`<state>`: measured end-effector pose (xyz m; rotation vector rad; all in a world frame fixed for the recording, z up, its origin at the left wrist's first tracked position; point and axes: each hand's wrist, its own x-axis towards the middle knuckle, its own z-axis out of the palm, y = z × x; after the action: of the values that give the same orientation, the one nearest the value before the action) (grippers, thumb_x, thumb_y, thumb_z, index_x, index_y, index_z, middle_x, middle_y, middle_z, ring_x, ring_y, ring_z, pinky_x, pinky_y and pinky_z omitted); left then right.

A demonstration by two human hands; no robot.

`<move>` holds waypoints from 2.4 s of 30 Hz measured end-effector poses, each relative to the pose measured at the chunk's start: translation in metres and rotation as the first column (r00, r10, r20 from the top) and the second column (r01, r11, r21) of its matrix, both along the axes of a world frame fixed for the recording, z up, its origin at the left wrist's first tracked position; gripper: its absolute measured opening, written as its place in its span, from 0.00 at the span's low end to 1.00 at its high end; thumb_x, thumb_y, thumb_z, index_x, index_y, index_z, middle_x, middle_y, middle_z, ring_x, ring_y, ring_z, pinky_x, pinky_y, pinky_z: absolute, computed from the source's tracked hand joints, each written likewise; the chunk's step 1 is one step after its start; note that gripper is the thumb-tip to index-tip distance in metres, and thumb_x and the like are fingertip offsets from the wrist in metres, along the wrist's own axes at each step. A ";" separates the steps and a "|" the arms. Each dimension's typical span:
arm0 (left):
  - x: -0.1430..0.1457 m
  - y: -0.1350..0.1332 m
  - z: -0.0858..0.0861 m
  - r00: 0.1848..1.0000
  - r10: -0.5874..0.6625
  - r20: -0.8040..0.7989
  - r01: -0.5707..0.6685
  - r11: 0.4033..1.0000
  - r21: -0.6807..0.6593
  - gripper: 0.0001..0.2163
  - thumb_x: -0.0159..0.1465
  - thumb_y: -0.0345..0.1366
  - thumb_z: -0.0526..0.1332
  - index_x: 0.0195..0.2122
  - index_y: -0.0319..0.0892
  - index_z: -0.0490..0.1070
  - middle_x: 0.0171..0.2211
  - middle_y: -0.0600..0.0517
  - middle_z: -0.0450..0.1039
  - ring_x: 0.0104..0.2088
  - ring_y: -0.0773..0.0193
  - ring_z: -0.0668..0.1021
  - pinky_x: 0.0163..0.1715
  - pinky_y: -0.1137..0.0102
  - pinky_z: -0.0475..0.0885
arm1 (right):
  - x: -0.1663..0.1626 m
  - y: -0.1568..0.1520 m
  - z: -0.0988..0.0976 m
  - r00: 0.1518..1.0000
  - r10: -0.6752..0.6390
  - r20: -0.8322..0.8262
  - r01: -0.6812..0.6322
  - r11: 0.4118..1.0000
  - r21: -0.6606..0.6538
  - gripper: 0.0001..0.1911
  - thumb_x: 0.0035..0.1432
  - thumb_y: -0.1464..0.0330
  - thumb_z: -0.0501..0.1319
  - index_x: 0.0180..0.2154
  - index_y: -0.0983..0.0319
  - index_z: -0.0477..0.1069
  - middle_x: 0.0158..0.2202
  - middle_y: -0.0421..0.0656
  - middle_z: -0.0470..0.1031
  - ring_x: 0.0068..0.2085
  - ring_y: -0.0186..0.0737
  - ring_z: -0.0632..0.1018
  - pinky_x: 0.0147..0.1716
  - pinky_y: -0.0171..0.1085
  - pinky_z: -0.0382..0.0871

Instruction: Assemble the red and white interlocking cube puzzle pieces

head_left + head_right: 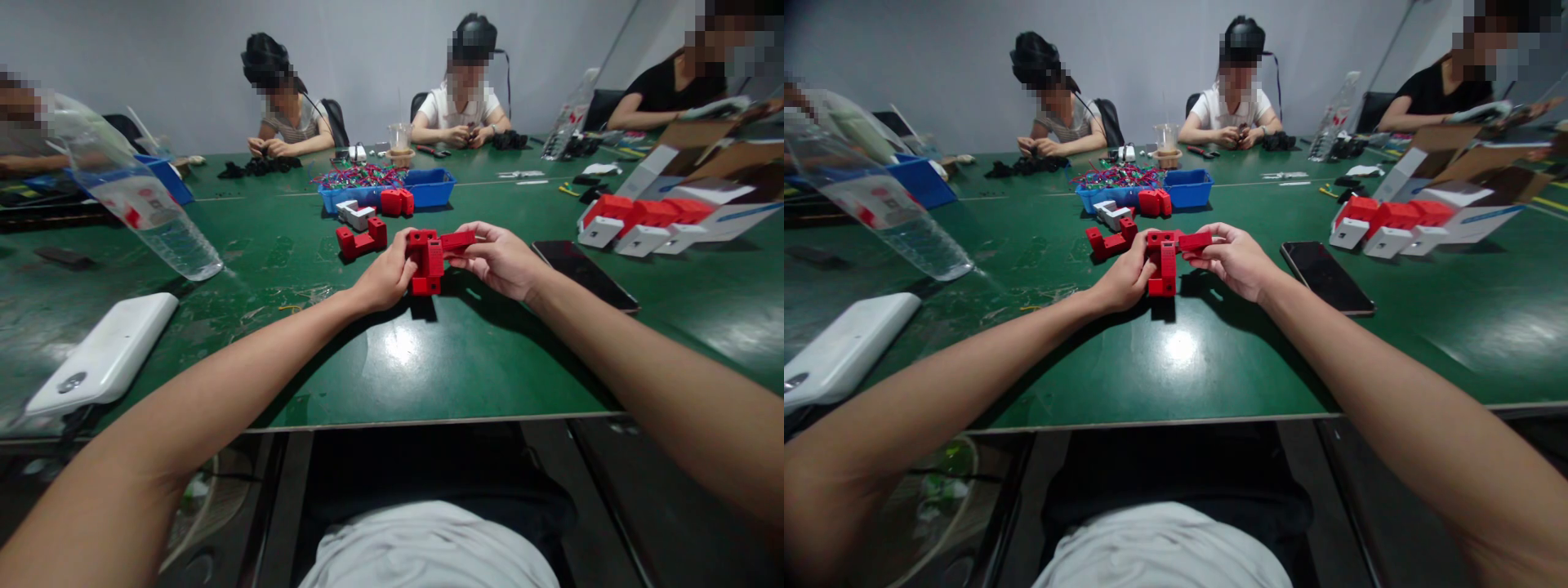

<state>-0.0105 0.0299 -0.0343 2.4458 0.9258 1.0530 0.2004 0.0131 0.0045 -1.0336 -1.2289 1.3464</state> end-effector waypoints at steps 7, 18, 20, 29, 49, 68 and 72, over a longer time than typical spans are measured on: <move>0.000 0.000 0.000 1.000 -0.004 0.013 0.004 1.000 -0.016 0.22 0.68 0.36 0.49 0.62 0.36 0.51 0.60 0.35 0.66 0.56 0.52 0.75 0.59 0.54 0.68 | -0.001 0.000 0.001 0.997 -0.016 -0.076 0.014 1.000 -0.020 0.17 0.42 0.83 0.61 0.32 0.59 0.67 0.32 0.39 0.77 0.36 0.37 0.81 0.48 0.43 0.79; 0.000 0.000 0.000 1.000 0.002 0.001 -0.002 1.000 -0.022 0.23 0.66 0.34 0.50 0.62 0.34 0.51 0.59 0.33 0.66 0.56 0.50 0.75 0.59 0.52 0.68 | 0.004 0.004 -0.001 0.989 0.019 -0.148 -0.019 1.000 -0.001 0.16 0.42 0.82 0.67 0.33 0.61 0.72 0.34 0.40 0.78 0.35 0.33 0.79 0.39 0.32 0.79; 0.000 -0.001 0.001 1.000 0.004 -0.001 -0.004 1.000 -0.024 0.23 0.66 0.34 0.50 0.62 0.34 0.52 0.59 0.34 0.66 0.56 0.50 0.75 0.58 0.51 0.68 | 0.003 0.004 -0.003 0.990 0.009 -0.144 -0.009 1.000 0.001 0.20 0.40 0.83 0.68 0.36 0.59 0.73 0.35 0.40 0.79 0.36 0.33 0.80 0.40 0.31 0.79; -0.001 0.000 0.000 1.000 0.006 -0.003 -0.006 1.000 -0.028 0.24 0.66 0.34 0.50 0.62 0.34 0.51 0.58 0.34 0.67 0.54 0.50 0.76 0.58 0.52 0.69 | 0.003 0.005 -0.004 0.996 -0.018 -0.087 0.020 1.000 0.015 0.14 0.42 0.82 0.72 0.32 0.62 0.78 0.36 0.42 0.82 0.38 0.34 0.82 0.43 0.30 0.79; 0.001 -0.004 0.003 1.000 0.019 0.003 -0.019 0.997 -0.070 0.24 0.66 0.35 0.50 0.62 0.33 0.51 0.58 0.33 0.68 0.54 0.48 0.76 0.58 0.49 0.68 | -0.004 -0.010 0.015 0.993 0.001 -0.121 -0.023 0.983 -0.182 0.17 0.72 0.65 0.51 0.30 0.64 0.67 0.19 0.40 0.70 0.15 0.31 0.71 0.11 0.27 0.60; 0.001 -0.005 0.004 1.000 0.026 -0.002 -0.026 0.998 -0.062 0.22 0.66 0.35 0.50 0.62 0.35 0.52 0.57 0.35 0.69 0.54 0.50 0.77 0.57 0.50 0.69 | 0.002 -0.007 0.014 0.984 0.137 -0.111 -0.159 0.961 -0.227 0.25 0.62 0.45 0.58 0.29 0.61 0.65 0.16 0.35 0.62 0.12 0.25 0.55 0.11 0.28 0.48; 0.001 -0.005 0.004 1.000 0.022 -0.002 -0.022 0.998 -0.061 0.23 0.67 0.35 0.49 0.62 0.34 0.52 0.58 0.33 0.67 0.55 0.47 0.76 0.57 0.48 0.69 | 0.000 -0.007 0.010 0.986 0.114 -0.121 -0.135 0.973 -0.186 0.24 0.58 0.47 0.64 0.28 0.61 0.65 0.19 0.37 0.67 0.14 0.26 0.62 0.11 0.28 0.54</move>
<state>-0.0091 0.0249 -0.0303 2.3924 0.9729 1.0146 0.2003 0.0066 0.0149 -1.0148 -1.1123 1.6247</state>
